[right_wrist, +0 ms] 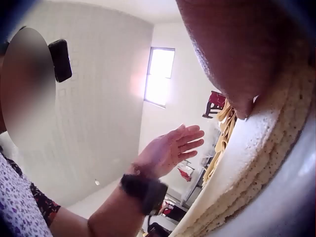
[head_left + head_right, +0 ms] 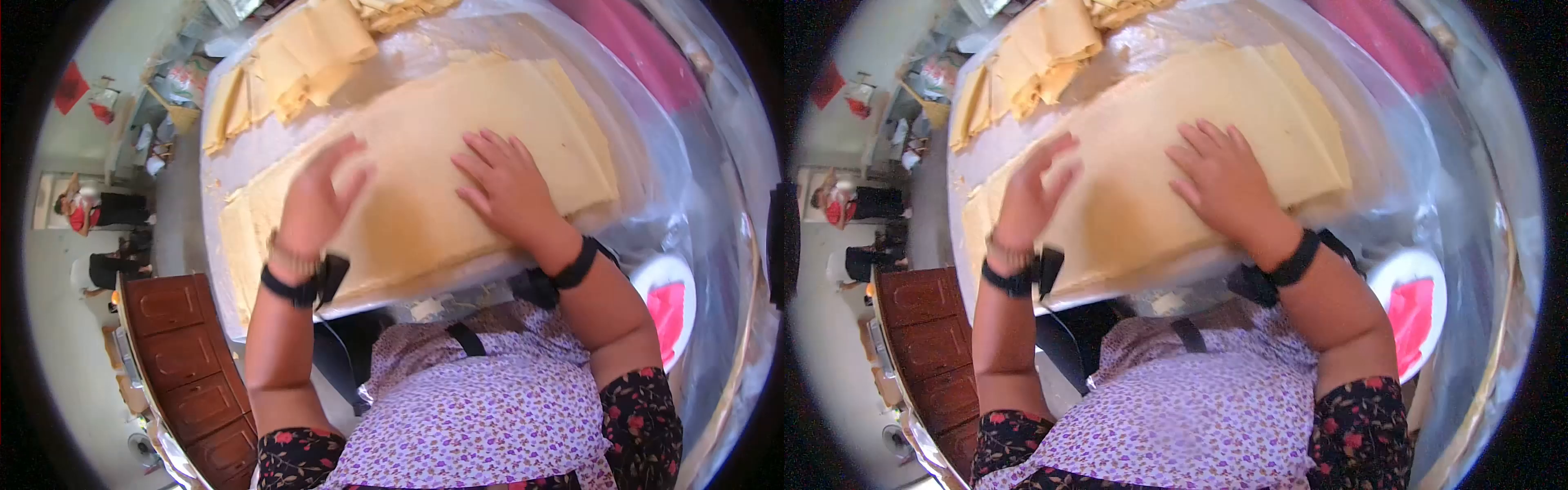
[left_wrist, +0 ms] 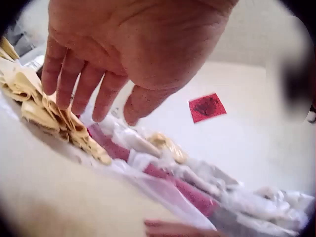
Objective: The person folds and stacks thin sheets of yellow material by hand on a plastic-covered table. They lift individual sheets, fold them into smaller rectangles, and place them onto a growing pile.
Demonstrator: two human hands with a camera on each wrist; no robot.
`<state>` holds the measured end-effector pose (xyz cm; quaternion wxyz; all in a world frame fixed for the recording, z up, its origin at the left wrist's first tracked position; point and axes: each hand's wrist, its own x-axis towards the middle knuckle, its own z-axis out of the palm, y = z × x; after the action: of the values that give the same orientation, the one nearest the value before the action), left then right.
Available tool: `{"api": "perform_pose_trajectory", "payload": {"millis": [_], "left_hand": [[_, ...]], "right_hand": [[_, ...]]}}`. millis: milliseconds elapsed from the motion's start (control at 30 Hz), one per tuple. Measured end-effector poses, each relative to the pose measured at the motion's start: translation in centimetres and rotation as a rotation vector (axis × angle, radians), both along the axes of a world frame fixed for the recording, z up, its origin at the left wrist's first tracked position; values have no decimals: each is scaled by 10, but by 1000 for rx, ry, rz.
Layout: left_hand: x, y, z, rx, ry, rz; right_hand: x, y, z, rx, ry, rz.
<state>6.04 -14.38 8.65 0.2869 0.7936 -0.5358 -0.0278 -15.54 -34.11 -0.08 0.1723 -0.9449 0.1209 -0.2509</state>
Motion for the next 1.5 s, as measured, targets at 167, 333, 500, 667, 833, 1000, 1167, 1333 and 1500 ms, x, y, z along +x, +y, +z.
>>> {"api": "perform_pose_trajectory", "payload": {"millis": [167,333,500,667,833,1000,1167,1333,1500], "left_hand": [[-107,76,-24,381,-198,-100],[-101,150,-50,337,-333,140],[-66,197,-65,270,-338,232],[-45,223,-61,138,-266,379],[-27,224,-52,89,-261,338],[-32,211,-55,197,-276,359],[-32,202,-50,294,-341,395],[-33,176,-59,442,-557,503],[-27,173,-61,219,-517,356]], "right_hand": [[-7,-6,-8,-39,-45,35],[-67,-34,-15,604,-291,-135],[-114,-91,-21,261,-79,-738],[-120,-133,-26,243,232,-833],[-108,-129,-2,167,501,-785],[-106,-130,0,179,482,-655],[-115,-127,24,439,10,-807],[-120,-165,7,1270,-591,-503],[-119,-191,0,1740,-700,-54]]}}
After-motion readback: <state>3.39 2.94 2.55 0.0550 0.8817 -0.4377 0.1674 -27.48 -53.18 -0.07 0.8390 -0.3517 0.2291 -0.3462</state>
